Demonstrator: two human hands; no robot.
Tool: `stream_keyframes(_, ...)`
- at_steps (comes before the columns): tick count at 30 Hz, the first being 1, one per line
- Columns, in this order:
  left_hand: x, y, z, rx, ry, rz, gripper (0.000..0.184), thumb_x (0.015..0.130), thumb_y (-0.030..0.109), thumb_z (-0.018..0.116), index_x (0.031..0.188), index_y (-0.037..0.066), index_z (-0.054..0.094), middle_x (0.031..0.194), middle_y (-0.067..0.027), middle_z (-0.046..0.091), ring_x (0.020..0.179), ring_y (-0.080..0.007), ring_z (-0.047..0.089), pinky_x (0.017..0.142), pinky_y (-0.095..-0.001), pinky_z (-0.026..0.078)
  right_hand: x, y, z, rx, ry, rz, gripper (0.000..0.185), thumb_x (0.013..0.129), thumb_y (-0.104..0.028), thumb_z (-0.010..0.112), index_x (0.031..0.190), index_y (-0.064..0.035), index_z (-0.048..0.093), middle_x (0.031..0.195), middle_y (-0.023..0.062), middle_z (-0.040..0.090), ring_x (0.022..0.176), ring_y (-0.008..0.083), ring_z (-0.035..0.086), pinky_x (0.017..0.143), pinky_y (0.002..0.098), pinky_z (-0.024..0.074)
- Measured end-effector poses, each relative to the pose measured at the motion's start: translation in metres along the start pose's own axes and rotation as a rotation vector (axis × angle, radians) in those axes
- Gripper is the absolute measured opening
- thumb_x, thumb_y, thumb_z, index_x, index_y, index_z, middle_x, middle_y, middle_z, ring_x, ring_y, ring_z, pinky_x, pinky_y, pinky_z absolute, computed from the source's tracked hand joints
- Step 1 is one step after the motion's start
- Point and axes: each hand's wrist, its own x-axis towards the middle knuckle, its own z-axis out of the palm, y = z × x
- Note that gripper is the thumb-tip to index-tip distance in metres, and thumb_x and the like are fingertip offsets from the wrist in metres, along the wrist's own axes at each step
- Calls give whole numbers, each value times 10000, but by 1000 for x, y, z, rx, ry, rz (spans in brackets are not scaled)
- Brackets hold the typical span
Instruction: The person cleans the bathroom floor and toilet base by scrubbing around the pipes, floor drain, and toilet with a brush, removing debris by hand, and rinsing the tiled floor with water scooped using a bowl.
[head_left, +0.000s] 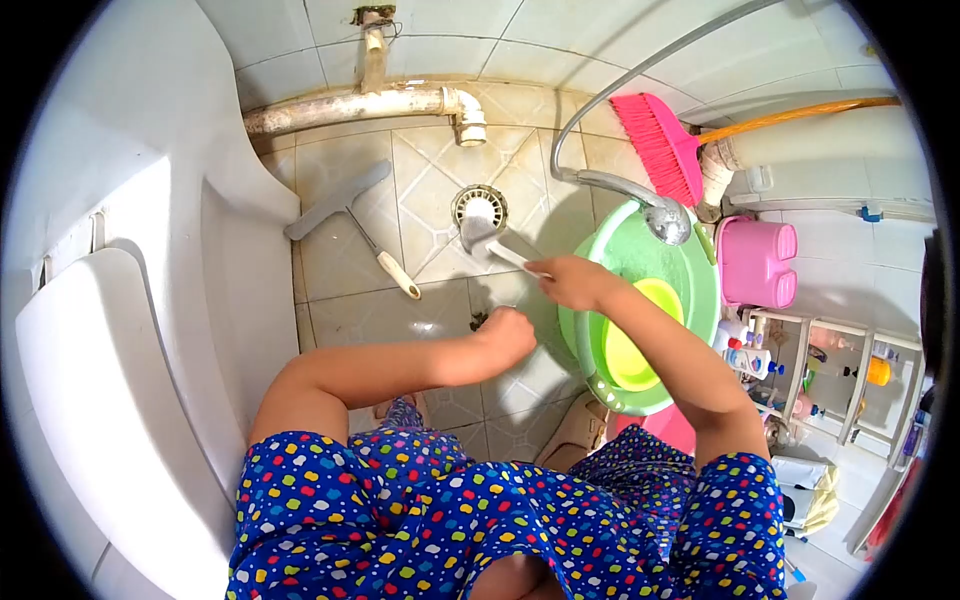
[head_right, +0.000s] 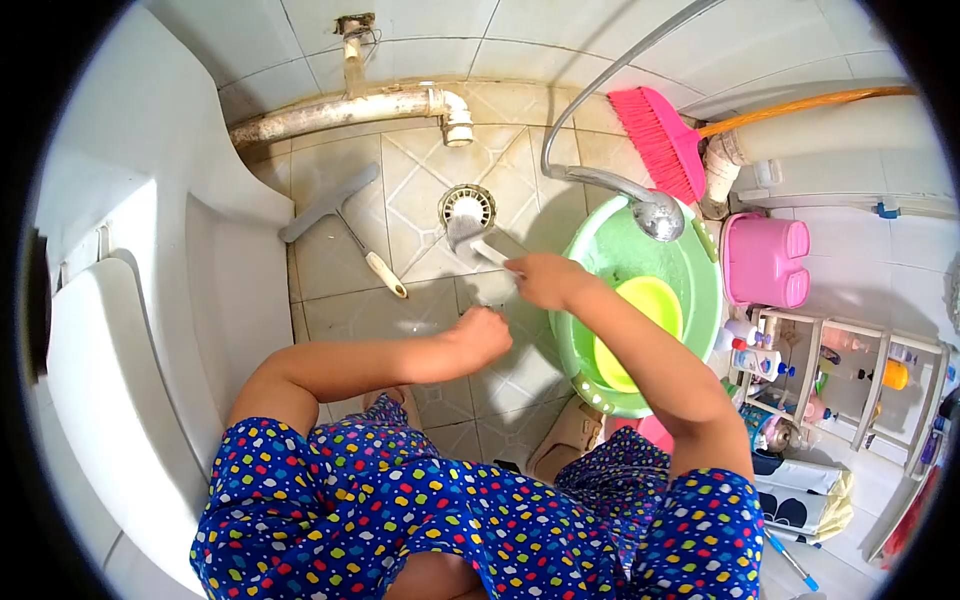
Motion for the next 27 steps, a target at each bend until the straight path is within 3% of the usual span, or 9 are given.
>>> stream_keyframes(2,1,2,-4,20,-51,36,189,614,104,622,770,8,670,737,-190,609,694,-263,635,449,-379,491,-19,13,-18,133,-38,-49,439,840,-229,417,1259,-111,472,1125,179,567,1014,329,554,880,389,431)
stream_keyframes(4,-7,17,-4,295,13,-169,142,629,105,617,724,11,667,697,-140,629,709,-225,646,488,-356,503,-20,10,-34,113,4,-18,439,842,-233,417,1261,-113,472,1112,177,574,1007,329,557,878,389,432)
stream_keyframes(8,-1,34,7,158,181,-425,116,647,106,617,724,41,674,729,-97,644,743,-222,647,519,-347,507,18,-15,-22,-22,40,87,434,850,-219,409,1269,-123,462,1033,187,601,961,333,573,849,395,441)
stream_keyframes(10,-2,20,-8,12,73,14,163,672,122,619,813,98,697,678,-17,631,736,-201,648,503,-355,498,29,-25,-8,-99,21,80,434,852,-214,403,1274,-130,455,1009,189,607,943,334,579,834,400,446)
stream_keyframes(13,-8,16,-37,134,-100,78,157,656,125,632,798,101,696,720,-28,649,706,-208,647,473,-372,494,3,-33,7,-72,19,120,443,846,-201,405,1285,-156,441,979,182,614,917,326,589,798,413,459)
stream_keyframes(15,-4,22,-39,181,-121,60,151,652,121,635,789,103,696,747,-31,658,709,-208,647,475,-373,496,-16,-20,0,-30,7,-38,449,838,-195,423,1285,-164,440,945,170,626,900,321,596,770,420,472)
stream_keyframes(18,-1,33,-28,219,-139,26,151,648,116,638,786,103,697,785,-30,670,714,-210,648,480,-373,499,-26,-20,-25,-71,26,145,448,835,-188,431,1282,-156,440,920,177,628,872,330,600,751,425,478)
stream_keyframes(21,-2,42,-22,157,-180,16,131,663,110,630,775,107,698,791,-35,671,742,-211,646,524,-354,502,14,0,1,-100,144,63,464,839,-200,432,1301,-157,416,822,198,619,754,361,598,694,447,466)
stream_keyframes(27,-16,26,-55,174,-242,58,107,682,99,605,743,89,693,775,-69,669,741,-226,647,560,-350,504,-1,-35,26,6,84,25,470,833,-182,443,1303,-161,416,800,201,613,721,364,589,674,449,457)
